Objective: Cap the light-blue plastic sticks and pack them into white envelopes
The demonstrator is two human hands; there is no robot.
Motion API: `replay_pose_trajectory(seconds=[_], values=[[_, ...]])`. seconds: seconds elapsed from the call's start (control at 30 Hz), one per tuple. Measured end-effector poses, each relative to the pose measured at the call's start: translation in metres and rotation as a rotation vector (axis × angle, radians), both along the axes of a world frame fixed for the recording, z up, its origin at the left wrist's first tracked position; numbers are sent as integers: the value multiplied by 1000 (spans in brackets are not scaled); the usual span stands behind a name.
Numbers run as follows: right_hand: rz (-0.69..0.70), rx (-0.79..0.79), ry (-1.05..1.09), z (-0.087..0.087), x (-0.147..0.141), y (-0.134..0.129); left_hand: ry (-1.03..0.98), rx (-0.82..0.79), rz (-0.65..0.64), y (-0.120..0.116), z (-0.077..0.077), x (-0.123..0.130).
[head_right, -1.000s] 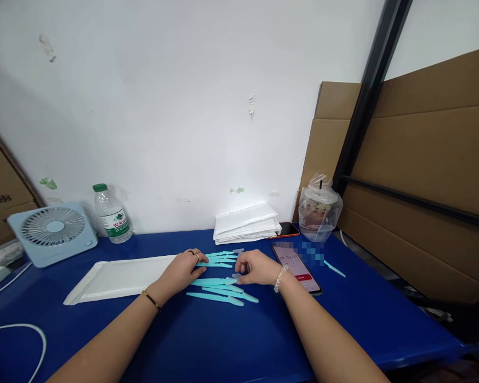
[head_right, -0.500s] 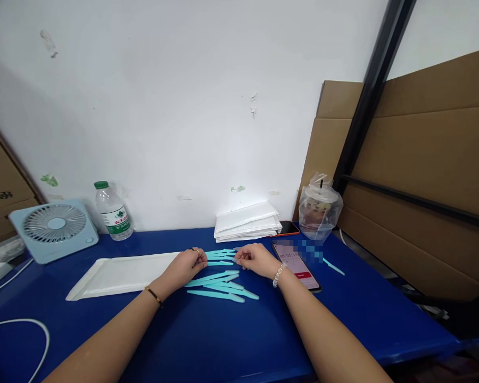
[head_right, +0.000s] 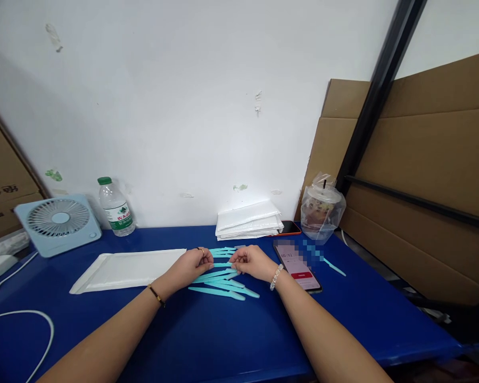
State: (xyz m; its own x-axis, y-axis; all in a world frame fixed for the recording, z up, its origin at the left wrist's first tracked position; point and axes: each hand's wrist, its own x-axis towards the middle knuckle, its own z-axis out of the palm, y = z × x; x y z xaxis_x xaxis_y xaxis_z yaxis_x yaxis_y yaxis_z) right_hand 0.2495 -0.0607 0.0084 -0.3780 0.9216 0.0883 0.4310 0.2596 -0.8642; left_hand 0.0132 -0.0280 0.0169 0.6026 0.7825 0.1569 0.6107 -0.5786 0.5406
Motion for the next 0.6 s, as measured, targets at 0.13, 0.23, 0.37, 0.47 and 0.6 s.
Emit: replay_pose_trajectory(seconds=[0.13,0.23,0.37,0.47,0.6], values=[[5,104,-115,7,13,2,41,15,-42,-1,0,0],[-194,307,-258,9,28,8,90,186,6,5,-2,-4],[-208,379,-415,0,34,15,186,269,50,14,-9,-8],[-144,363,-458,-7,30,18,208,252,68,16,-11,-8],[-157,309,-502,-9,29,18,196,176,82,16,-9,-7]])
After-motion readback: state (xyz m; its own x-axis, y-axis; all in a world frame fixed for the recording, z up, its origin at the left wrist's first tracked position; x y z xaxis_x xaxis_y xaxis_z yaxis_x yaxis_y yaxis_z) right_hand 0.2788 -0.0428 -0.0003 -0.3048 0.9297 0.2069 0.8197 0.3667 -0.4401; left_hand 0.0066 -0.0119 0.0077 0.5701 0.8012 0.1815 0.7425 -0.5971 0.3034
